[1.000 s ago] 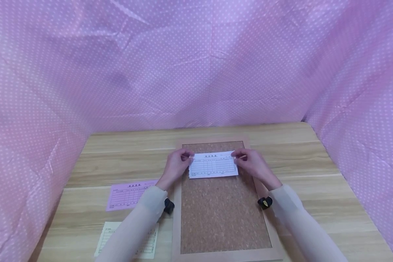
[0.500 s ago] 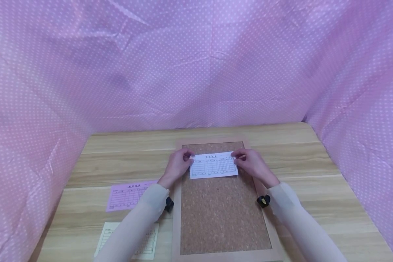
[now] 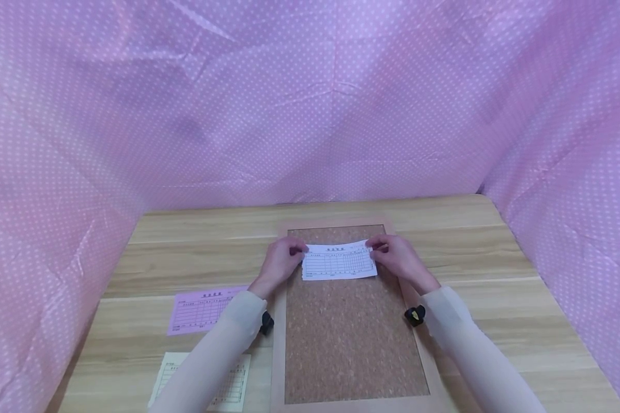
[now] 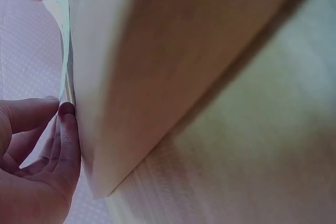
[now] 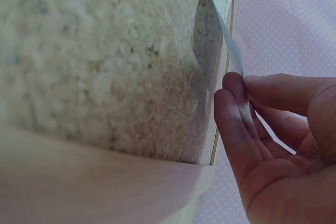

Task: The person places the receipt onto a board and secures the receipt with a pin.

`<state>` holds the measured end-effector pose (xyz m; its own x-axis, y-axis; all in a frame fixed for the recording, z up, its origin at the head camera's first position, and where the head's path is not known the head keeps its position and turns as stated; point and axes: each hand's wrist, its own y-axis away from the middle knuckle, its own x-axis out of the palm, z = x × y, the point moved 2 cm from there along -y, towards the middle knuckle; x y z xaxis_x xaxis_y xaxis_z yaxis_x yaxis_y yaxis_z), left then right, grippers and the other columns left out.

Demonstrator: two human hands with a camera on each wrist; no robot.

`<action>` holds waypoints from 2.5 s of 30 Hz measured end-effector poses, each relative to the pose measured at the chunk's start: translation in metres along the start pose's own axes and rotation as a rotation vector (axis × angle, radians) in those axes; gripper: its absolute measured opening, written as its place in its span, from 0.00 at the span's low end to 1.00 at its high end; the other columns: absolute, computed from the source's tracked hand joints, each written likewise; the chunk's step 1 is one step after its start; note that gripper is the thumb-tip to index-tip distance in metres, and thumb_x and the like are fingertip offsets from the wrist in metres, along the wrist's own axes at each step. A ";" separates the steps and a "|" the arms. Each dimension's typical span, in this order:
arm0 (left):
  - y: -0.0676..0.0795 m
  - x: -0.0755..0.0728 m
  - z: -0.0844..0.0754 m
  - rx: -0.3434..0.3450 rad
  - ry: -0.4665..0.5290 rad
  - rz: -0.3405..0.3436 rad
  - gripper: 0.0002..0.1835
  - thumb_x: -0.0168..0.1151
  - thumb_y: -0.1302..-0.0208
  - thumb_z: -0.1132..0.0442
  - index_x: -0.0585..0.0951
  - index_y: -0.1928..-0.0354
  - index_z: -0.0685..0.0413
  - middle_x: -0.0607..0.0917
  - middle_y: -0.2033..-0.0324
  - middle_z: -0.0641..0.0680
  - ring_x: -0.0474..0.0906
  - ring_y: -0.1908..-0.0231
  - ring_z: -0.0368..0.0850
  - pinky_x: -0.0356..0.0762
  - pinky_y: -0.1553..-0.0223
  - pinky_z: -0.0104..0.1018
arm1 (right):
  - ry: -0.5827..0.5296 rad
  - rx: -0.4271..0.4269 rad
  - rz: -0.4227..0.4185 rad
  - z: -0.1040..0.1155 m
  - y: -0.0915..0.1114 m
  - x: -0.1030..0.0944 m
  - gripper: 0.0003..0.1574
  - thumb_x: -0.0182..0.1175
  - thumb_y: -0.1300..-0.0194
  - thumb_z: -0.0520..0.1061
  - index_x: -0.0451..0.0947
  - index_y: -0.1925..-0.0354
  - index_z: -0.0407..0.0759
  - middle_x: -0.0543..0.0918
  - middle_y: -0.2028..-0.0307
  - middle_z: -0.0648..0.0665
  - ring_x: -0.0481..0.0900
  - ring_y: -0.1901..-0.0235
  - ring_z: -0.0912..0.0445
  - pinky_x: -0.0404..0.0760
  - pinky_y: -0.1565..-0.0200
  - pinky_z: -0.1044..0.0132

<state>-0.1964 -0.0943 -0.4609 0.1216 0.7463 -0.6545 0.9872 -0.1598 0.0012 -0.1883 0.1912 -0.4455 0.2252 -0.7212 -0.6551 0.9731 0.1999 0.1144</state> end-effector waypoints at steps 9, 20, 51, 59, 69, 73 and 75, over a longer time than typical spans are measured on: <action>0.001 -0.001 0.000 0.005 -0.002 -0.009 0.09 0.66 0.35 0.74 0.88 0.55 0.62 0.89 0.54 0.59 0.84 0.50 0.55 0.80 0.46 0.50 | 0.013 0.021 0.011 0.000 -0.002 0.000 0.19 0.60 0.31 0.35 0.82 0.43 0.32 0.86 0.49 0.33 0.83 0.48 0.40 0.82 0.46 0.47; 0.001 0.001 -0.003 0.020 -0.076 -0.017 0.11 0.65 0.37 0.76 0.88 0.54 0.63 0.88 0.54 0.60 0.84 0.52 0.55 0.82 0.48 0.48 | 0.035 0.043 0.025 -0.005 -0.005 0.004 0.18 0.62 0.30 0.35 0.82 0.43 0.34 0.85 0.48 0.33 0.83 0.49 0.41 0.81 0.46 0.46; 0.025 0.005 -0.001 0.167 -0.403 0.257 0.36 0.67 0.32 0.42 0.74 0.27 0.47 0.66 0.23 0.55 0.48 0.21 0.65 0.44 0.29 0.76 | 0.352 -0.285 0.139 -0.003 0.019 0.000 0.41 0.75 0.37 0.48 0.74 0.33 0.31 0.70 0.29 0.29 0.62 0.28 0.28 0.63 0.31 0.34; 0.027 0.004 -0.003 0.149 -0.432 0.288 0.38 0.67 0.31 0.44 0.70 0.24 0.50 0.62 0.22 0.55 0.46 0.21 0.62 0.48 0.29 0.74 | 0.389 -0.271 0.139 -0.003 0.020 0.002 0.38 0.74 0.36 0.47 0.75 0.34 0.31 0.71 0.29 0.29 0.64 0.29 0.30 0.64 0.31 0.35; 0.028 0.006 0.000 0.145 -0.471 0.303 0.39 0.64 0.29 0.41 0.67 0.22 0.50 0.59 0.20 0.53 0.44 0.20 0.60 0.49 0.27 0.71 | 0.328 -0.290 0.121 -0.007 0.020 -0.001 0.39 0.74 0.38 0.45 0.75 0.34 0.31 0.70 0.29 0.29 0.65 0.29 0.31 0.65 0.31 0.36; 0.027 0.007 -0.002 0.153 -0.455 0.301 0.39 0.64 0.29 0.43 0.68 0.23 0.51 0.60 0.21 0.54 0.45 0.20 0.61 0.49 0.27 0.71 | 0.250 -0.302 0.068 -0.004 0.025 -0.014 0.39 0.72 0.35 0.43 0.72 0.32 0.28 0.69 0.30 0.25 0.67 0.31 0.30 0.65 0.31 0.35; 0.027 0.007 -0.002 0.153 -0.452 0.301 0.39 0.64 0.29 0.43 0.68 0.23 0.52 0.60 0.21 0.54 0.45 0.20 0.61 0.49 0.28 0.71 | 0.233 -0.283 0.031 -0.002 0.029 -0.023 0.37 0.70 0.32 0.43 0.71 0.32 0.28 0.69 0.30 0.25 0.67 0.32 0.29 0.65 0.32 0.34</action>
<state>-0.1689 -0.0921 -0.4641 0.3056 0.3073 -0.9012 0.8854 -0.4399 0.1502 -0.1656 0.2153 -0.4288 0.2060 -0.5481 -0.8106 0.9068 0.4183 -0.0524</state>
